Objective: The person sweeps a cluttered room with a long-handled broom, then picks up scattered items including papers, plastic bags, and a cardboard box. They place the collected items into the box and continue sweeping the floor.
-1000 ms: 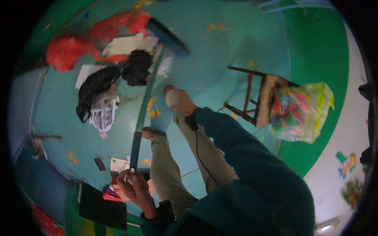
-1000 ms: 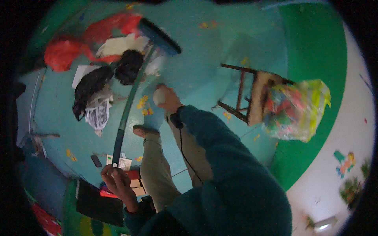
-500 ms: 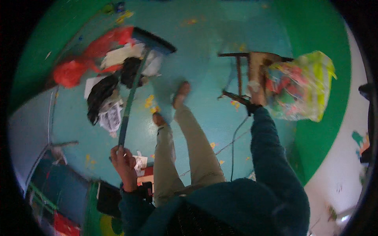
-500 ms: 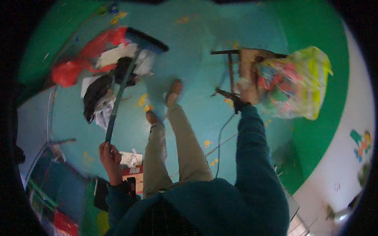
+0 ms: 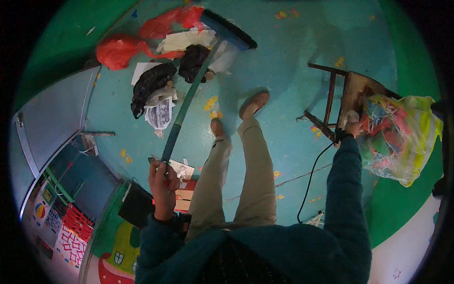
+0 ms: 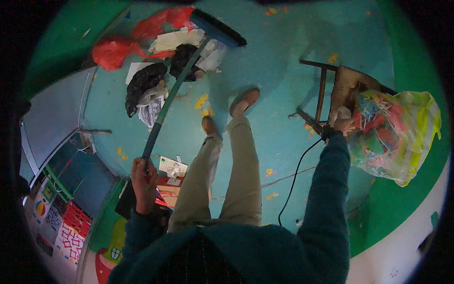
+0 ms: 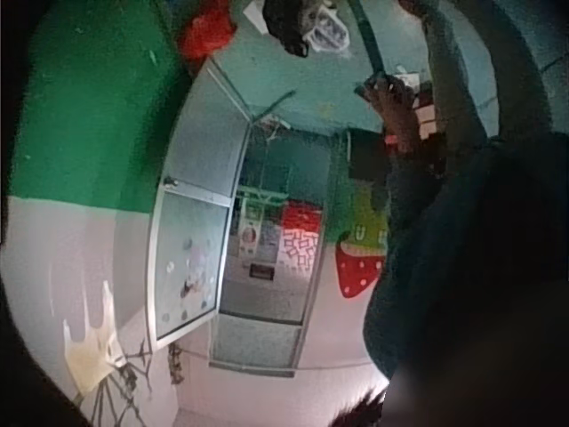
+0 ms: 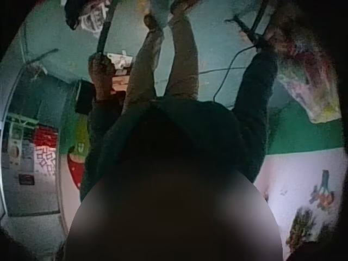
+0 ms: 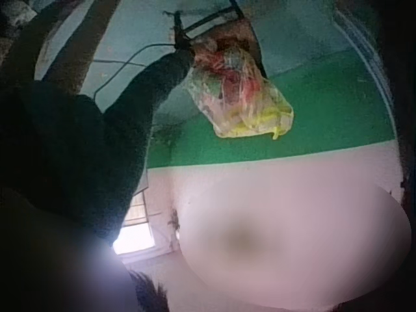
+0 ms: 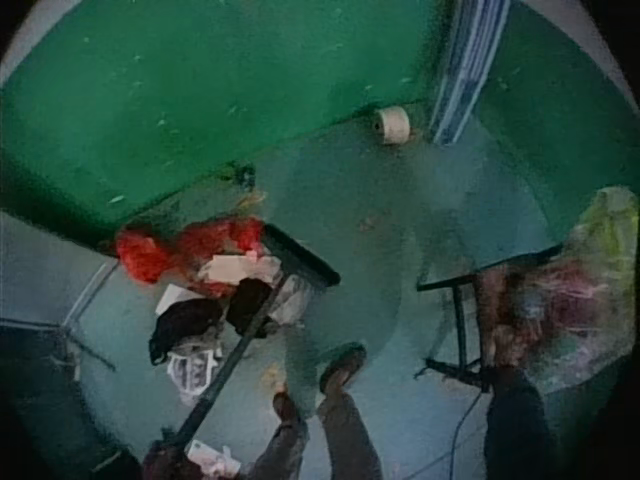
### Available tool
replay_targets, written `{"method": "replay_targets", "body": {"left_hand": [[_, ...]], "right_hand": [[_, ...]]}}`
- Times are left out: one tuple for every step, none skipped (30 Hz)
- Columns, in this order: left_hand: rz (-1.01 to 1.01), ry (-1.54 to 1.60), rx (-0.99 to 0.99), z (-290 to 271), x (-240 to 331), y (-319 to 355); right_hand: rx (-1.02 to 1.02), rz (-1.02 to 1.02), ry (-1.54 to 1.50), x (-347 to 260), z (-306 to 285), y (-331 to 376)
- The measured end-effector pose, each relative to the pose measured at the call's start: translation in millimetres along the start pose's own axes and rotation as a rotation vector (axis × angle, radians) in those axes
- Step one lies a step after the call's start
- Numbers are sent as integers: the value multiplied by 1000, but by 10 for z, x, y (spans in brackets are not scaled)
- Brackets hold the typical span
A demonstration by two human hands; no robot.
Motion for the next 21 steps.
{"method": "replay_targets", "body": {"left_hand": [[10,-8,0,31,-4,23],[26,-1,-33,67,-16,42],[5,33,-9,91,-23,69],[-8,-6,19,124,-52,96],[-7,-22,20,158,-84,126],[-14,-30,19,194,-125,162],[35,-146,40,240,-184,208],[57,-192,31,275,-232,259],[-14,-111,32,306,-298,311],[31,-221,2,337,-358,347],[123,-134,-58,387,-432,404],[141,-240,-10,406,-500,423],[179,-318,13,419,-563,436],[346,-391,8,437,-610,435],[508,-470,5,439,-650,440],[485,-528,-11,437,-706,453],[451,-593,-30,409,-751,481],[356,-597,-69,383,-815,541],[326,-568,-70,366,-886,639],[377,-480,-87,381,-938,676],[383,-552,-80,383,-995,705]], "right_hand": [[49,-71,-69,-110,-123,36],[142,-188,-150,-211,-304,72],[-293,-218,-431,-353,-456,281],[-502,-199,-649,-574,-617,500],[-629,-372,-835,-882,-791,848],[-831,-474,-1054,-1208,-1005,1230],[-1106,-552,-1178,-1521,-1272,1687],[-1478,-441,-1323,-1727,-1640,2187],[-1889,-44,-1424,-1951,-1997,2659],[-2316,443,-1461,-2120,-2359,3051],[-2350,560,-1405,-2208,-2683,3319],[-2467,722,-1410,-2253,-2940,3496],[-2392,853,-1436,-2318,-3083,3625],[-2367,1005,-1522,-2349,-3211,3766],[-2331,1170,-1600,-2331,-3310,3877],[-2282,1095,-1539,-2281,-3332,3928],[-2232,1033,-1473,-2231,-3304,3955],[-2160,974,-1358,-2161,-3260,3982],[-2169,1016,-1409,-2083,-3221,3993],[-2148,1032,-1442,-2027,-3166,3989],[-2069,1089,-1402,-1969,-3117,3972]]}}
Point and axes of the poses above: each hand's wrist, its own y-axis away from the middle knuckle, its own z-axis out of the palm, x = y × z, the point moved 1 cm from there along -y, towards the middle knuckle, and after that the axes turned 11 degrees about x, right-handed, at the moved point
